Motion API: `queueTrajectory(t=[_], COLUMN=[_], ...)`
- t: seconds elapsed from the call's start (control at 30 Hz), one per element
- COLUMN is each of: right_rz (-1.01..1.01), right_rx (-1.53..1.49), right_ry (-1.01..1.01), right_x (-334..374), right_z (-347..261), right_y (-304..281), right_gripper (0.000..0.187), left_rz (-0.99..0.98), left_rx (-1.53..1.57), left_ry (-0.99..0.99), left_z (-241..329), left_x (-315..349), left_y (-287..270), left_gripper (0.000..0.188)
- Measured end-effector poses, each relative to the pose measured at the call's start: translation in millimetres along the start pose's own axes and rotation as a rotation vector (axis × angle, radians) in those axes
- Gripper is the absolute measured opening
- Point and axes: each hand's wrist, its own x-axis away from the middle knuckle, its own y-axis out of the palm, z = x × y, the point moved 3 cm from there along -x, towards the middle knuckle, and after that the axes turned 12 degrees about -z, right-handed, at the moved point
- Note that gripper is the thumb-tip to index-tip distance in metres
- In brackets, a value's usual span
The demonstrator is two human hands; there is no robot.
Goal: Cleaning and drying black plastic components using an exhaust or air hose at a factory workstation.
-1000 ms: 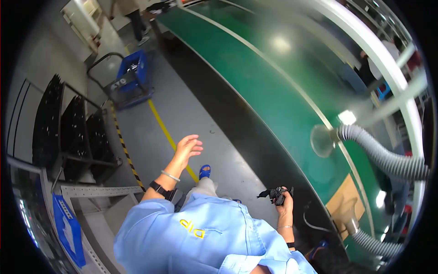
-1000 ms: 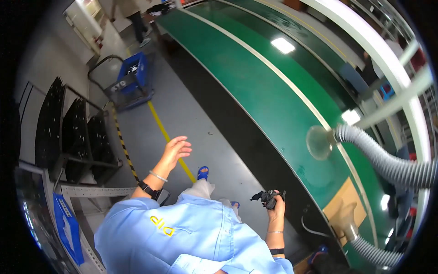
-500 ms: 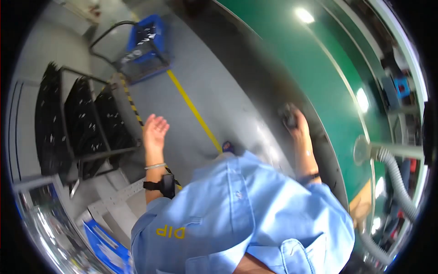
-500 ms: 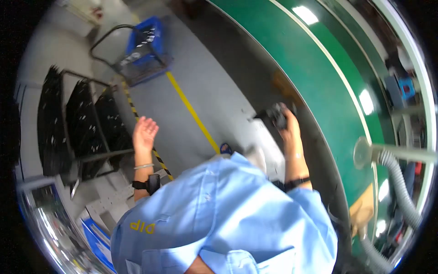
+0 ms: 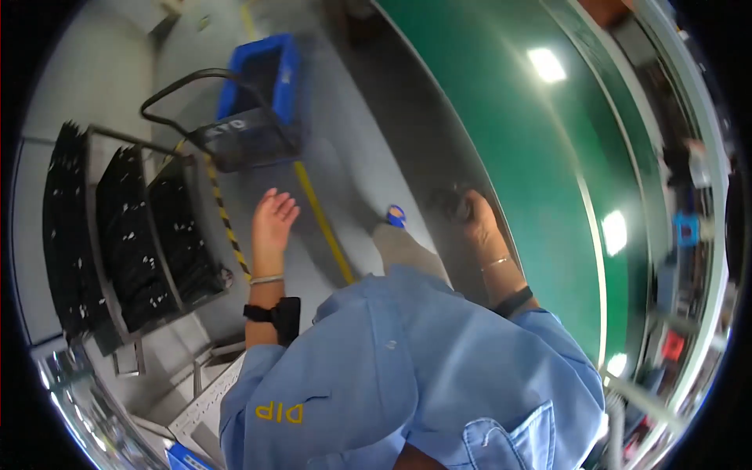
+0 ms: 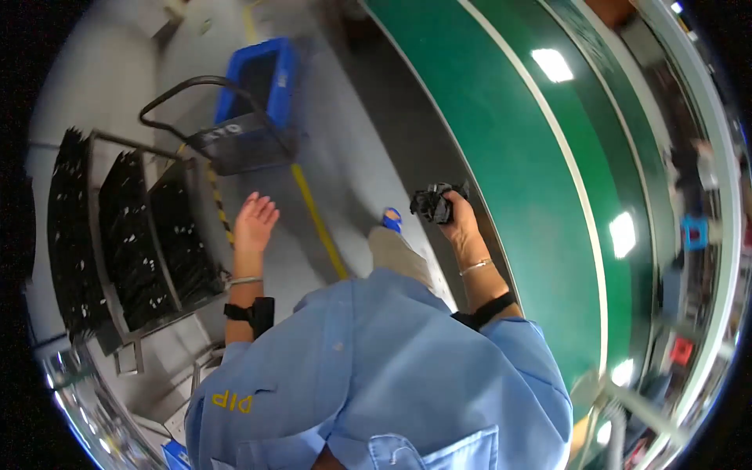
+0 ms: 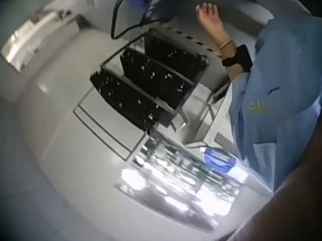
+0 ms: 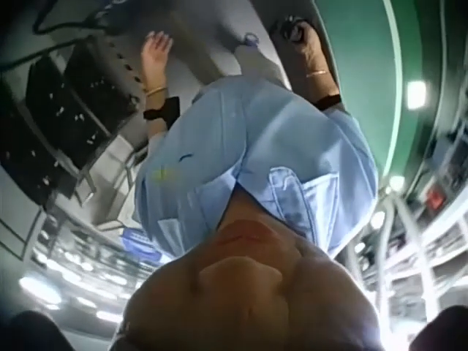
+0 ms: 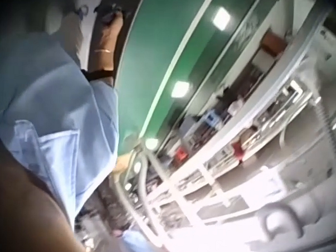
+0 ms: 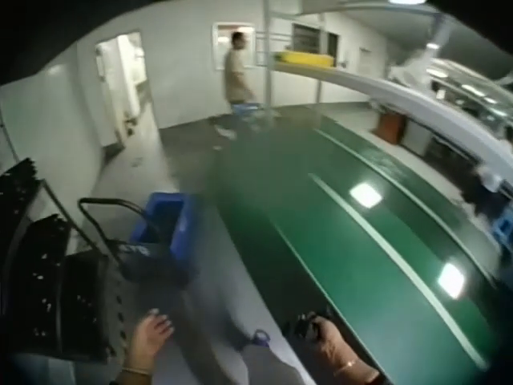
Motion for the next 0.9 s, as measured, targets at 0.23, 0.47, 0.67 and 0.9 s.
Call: queueTrajectory(t=[0.23,0.47,0.67,0.9], right_rz=[-0.300,-0.447,-0.266,-0.561], right_rx=[0.534,0.654,0.451,1.216], right_ry=[-0.031,-0.023,0.196,-0.029], right_x=[-200,-395,-539,-678], right_z=[-30,-20,0,35], right_y=[198,359,445,525], right_gripper=[0.022,0.022,0.022,0.018], left_rz=[0.052,0.146,0.310,0.369], left_rx=[0.055,0.135,0.084,0.083], left_ry=[0.072,0.118,0.187,0.201], left_z=[58,118,191,268], left_x=[-153,-367,-523,-619], left_y=[50,85,77,42], left_gripper=[0.020,0.021,0.022,0.023])
